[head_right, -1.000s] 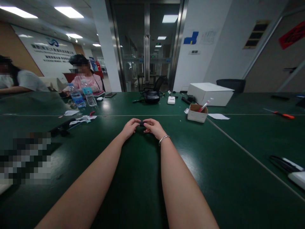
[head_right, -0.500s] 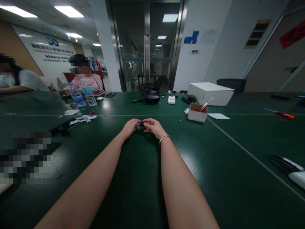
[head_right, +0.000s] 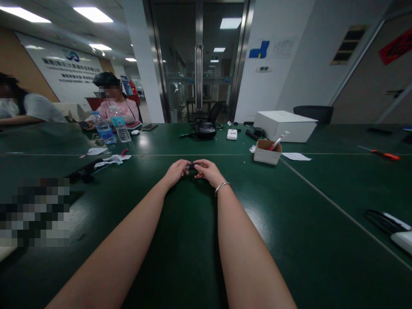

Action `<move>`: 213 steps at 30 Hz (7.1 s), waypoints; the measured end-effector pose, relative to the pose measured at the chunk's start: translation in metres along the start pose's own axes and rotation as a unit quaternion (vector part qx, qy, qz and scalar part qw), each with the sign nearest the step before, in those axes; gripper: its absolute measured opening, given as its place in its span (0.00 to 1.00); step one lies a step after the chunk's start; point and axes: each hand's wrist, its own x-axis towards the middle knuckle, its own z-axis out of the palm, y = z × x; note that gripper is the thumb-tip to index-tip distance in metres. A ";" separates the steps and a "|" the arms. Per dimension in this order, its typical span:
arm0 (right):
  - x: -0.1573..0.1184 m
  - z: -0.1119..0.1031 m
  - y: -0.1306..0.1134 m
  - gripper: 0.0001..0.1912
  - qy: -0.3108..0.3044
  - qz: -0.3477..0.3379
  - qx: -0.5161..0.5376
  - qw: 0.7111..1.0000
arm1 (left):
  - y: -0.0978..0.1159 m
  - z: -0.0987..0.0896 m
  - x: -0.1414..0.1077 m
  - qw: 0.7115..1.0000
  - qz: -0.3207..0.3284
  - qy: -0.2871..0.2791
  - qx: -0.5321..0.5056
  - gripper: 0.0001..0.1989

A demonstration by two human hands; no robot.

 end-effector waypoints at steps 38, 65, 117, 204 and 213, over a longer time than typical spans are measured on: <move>0.000 0.002 -0.004 0.25 -0.006 -0.014 -0.059 0.998 | 0.014 -0.004 -0.009 0.992 -0.012 0.012 -0.122 0.11; 0.000 0.003 -0.006 0.14 0.044 0.037 -0.041 0.997 | 0.012 -0.004 -0.007 0.987 -0.008 0.022 -0.156 0.10; 0.001 0.005 -0.008 0.08 0.029 0.051 -0.051 0.997 | 0.011 -0.002 -0.004 0.983 -0.008 0.036 -0.178 0.08; -0.001 0.006 -0.008 0.02 0.063 0.046 -0.008 0.997 | 0.001 -0.003 -0.003 0.997 -0.004 0.005 -0.076 0.09; -0.001 0.007 -0.009 0.03 0.065 0.051 -0.006 0.997 | 0.006 0.000 -0.003 0.993 -0.044 0.020 -0.110 0.05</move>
